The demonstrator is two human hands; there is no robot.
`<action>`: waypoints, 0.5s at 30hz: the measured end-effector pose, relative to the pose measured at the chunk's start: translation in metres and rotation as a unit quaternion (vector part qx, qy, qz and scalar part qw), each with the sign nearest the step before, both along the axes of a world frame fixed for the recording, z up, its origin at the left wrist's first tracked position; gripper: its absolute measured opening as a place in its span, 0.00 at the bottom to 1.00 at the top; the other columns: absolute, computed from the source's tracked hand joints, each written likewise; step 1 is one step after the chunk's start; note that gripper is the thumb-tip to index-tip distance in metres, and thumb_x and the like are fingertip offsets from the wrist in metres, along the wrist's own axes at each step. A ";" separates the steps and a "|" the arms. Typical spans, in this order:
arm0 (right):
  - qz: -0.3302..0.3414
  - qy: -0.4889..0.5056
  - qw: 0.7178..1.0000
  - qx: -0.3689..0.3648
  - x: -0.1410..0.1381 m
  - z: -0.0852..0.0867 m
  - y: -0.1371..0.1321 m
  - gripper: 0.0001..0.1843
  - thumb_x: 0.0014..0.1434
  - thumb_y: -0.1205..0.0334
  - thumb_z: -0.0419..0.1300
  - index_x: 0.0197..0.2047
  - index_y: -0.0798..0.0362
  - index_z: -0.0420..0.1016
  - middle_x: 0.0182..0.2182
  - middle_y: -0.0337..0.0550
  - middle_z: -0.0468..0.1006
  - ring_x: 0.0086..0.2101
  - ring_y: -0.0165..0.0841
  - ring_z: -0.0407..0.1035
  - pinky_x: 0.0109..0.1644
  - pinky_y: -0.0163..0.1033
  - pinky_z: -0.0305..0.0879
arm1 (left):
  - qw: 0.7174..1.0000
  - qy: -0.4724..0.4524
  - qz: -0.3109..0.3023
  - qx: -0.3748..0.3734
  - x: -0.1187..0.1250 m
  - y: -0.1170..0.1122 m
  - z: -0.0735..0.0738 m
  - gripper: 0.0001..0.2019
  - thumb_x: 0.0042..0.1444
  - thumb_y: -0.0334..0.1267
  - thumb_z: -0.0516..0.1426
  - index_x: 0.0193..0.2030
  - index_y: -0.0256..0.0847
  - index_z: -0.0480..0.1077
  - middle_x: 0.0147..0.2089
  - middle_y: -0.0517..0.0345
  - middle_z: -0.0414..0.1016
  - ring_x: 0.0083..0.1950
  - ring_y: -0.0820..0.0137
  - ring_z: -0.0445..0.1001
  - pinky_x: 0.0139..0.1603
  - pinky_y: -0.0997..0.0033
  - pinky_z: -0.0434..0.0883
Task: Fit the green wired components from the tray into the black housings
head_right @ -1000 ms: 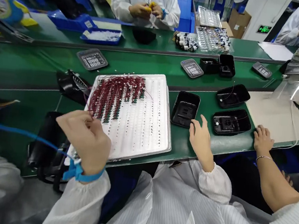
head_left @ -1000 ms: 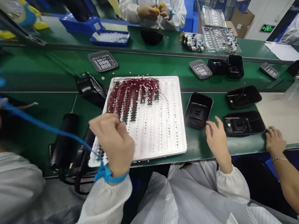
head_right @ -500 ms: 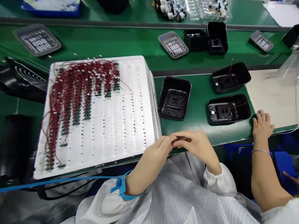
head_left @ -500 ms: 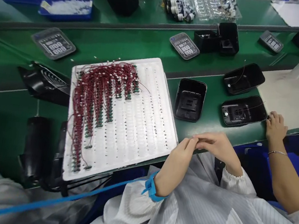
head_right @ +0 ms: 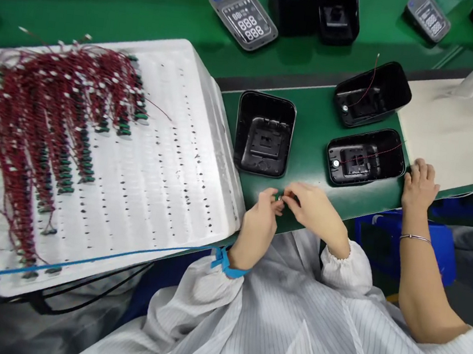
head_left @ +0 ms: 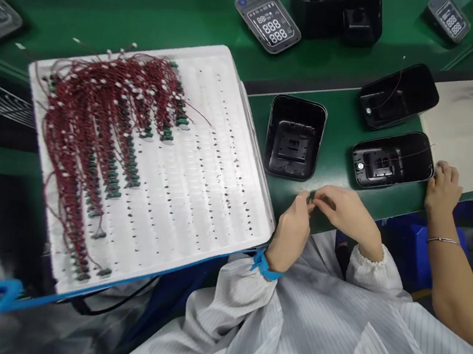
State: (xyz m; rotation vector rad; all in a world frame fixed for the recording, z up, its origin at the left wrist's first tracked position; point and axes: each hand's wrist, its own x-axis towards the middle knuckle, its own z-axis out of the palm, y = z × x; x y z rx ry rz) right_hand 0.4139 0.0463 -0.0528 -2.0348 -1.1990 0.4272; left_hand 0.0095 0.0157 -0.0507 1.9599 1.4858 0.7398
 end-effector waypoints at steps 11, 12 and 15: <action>0.192 -0.171 0.953 -0.158 -0.039 0.042 0.011 0.17 0.59 0.40 0.59 0.48 0.34 0.77 0.49 0.38 0.82 0.58 0.56 0.70 0.48 0.61 0.71 | 0.995 -0.031 0.030 0.088 0.012 0.009 -0.022 0.19 0.73 0.33 0.47 0.68 0.33 0.59 0.56 0.39 0.77 0.60 0.62 0.79 0.62 0.62 0.78; 0.211 -0.181 0.946 -0.168 -0.042 0.047 0.011 0.17 0.59 0.39 0.59 0.48 0.33 0.77 0.49 0.37 0.82 0.58 0.56 0.70 0.48 0.61 0.71 | 0.993 -0.026 0.039 0.105 0.012 0.008 -0.022 0.21 0.73 0.33 0.47 0.69 0.32 0.58 0.60 0.36 0.75 0.64 0.61 0.76 0.66 0.60 0.75; 0.275 -0.204 0.916 -0.211 -0.057 0.064 0.012 0.16 0.59 0.40 0.60 0.48 0.31 0.78 0.47 0.41 0.83 0.60 0.55 0.69 0.51 0.58 0.72 | 0.991 0.007 0.055 0.122 0.013 0.008 -0.024 0.24 0.72 0.30 0.46 0.72 0.31 0.55 0.68 0.31 0.67 0.75 0.55 0.64 0.73 0.50 0.69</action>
